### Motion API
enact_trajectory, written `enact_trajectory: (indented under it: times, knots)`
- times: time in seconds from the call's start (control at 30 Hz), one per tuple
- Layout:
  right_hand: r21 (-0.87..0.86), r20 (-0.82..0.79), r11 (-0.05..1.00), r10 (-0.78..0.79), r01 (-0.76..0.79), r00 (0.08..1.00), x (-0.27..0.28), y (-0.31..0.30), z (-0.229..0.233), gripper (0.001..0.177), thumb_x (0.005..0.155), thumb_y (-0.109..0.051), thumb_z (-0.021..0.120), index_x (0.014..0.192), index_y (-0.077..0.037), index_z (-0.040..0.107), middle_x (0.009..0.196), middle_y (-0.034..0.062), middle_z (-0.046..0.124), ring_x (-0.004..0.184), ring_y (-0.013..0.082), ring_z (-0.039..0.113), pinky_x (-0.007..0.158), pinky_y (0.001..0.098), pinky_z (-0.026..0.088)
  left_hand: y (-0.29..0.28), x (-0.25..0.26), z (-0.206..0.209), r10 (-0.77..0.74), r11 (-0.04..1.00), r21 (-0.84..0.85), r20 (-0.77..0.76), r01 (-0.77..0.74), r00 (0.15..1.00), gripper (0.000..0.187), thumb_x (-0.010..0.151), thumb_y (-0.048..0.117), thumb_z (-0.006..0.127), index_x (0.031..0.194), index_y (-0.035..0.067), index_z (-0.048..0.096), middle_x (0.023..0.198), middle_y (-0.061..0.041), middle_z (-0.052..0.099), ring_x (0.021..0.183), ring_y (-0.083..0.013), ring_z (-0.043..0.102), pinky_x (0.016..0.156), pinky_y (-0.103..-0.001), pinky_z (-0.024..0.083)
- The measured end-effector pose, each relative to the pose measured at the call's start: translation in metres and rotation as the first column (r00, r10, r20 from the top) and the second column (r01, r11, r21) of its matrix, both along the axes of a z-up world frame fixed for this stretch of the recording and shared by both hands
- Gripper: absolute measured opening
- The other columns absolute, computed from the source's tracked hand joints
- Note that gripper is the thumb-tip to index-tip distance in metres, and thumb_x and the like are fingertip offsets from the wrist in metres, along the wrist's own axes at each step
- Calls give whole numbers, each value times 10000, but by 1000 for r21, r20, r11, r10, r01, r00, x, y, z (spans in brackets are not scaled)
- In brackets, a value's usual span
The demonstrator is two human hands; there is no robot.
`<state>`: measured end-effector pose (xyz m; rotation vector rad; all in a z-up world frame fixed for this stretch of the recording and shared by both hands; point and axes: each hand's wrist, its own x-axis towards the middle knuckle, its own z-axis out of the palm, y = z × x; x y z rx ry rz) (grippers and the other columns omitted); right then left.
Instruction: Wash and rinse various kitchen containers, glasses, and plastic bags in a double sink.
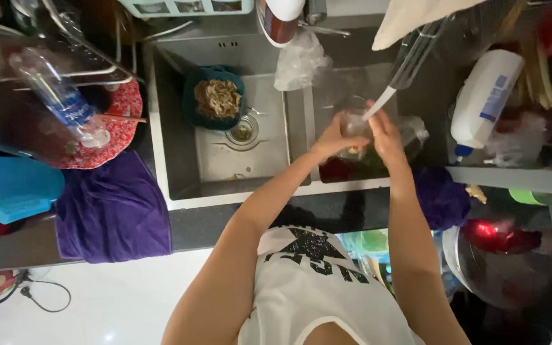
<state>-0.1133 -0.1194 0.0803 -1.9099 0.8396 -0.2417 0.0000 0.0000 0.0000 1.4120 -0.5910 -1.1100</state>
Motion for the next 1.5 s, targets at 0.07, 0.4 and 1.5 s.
enact_trajectory:
  times: [0.07,0.4,1.5]
  knots:
    - [-26,-37,999,-29,28,999,-3,-7,-8,514,1098,-420,451,1533,-146,455,1496,87,507,1360,279,480,1086,386,378,-5,3,6,-7,996,87,94,-2,996,1331,557,634,889,1545,-44,307,1439,-296,527,1338,-372,518,1099,-411,418]
    - [-16,-724,896,296,-443,623,-14,14,-123,976,778,-270,867,1517,-16,281,1550,228,342,1422,408,365,1132,526,347,-10,10,-37,-111,988,142,330,67,937,1173,672,844,674,1509,40,503,1239,-281,636,1101,-346,698,900,-406,609]
    - [-82,-702,936,190,-343,686,16,-25,-78,368,921,-194,641,1250,-29,662,1095,201,731,889,355,729,750,466,589,204,130,-12,88,969,244,-454,29,887,914,740,735,677,1370,85,548,1333,-206,644,1220,-325,658,864,-481,628]
